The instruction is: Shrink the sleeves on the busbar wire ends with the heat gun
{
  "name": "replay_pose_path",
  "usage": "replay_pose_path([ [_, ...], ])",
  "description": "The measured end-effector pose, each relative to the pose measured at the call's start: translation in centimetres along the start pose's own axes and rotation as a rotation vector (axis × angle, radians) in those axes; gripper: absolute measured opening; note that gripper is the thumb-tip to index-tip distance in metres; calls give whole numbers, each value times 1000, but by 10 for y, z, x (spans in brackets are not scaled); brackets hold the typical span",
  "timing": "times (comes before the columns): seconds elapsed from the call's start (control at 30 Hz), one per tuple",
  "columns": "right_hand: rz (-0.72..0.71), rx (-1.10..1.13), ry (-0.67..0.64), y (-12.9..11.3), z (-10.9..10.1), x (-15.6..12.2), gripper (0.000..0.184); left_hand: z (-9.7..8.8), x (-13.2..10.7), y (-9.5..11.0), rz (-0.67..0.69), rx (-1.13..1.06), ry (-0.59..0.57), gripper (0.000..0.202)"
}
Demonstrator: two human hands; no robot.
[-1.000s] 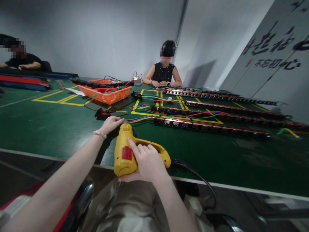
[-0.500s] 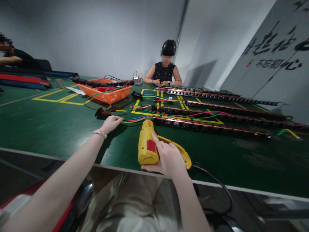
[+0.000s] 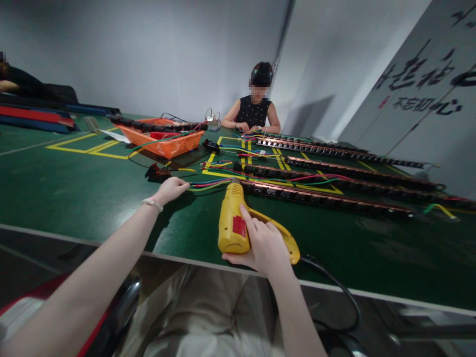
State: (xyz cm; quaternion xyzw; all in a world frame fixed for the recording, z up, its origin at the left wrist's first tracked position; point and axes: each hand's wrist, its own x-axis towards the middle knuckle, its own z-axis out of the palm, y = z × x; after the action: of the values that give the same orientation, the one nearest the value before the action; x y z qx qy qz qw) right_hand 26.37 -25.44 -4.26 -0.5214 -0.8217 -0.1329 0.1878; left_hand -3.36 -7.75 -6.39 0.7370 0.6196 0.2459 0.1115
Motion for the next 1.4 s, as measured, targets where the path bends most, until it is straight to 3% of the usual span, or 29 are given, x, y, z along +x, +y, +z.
replay_pose_path([
  [0.57, 15, 35, -47, -4, -2, 2, 109, 1, 0, 1, -13, 25, 4, 46],
  [0.8, 3, 163, -158, -30, -6, 5, 115, 1, 0, 1, -52, -47, 19, 59],
  [1.2, -161, 195, -170, -77, 1, 21, 120, 1, 2, 3, -62, 40, 10, 58],
  [1.4, -215, 183, -151, -88, 8, 25, 117, 2, 4, 0, -64, 29, -2, 61],
])
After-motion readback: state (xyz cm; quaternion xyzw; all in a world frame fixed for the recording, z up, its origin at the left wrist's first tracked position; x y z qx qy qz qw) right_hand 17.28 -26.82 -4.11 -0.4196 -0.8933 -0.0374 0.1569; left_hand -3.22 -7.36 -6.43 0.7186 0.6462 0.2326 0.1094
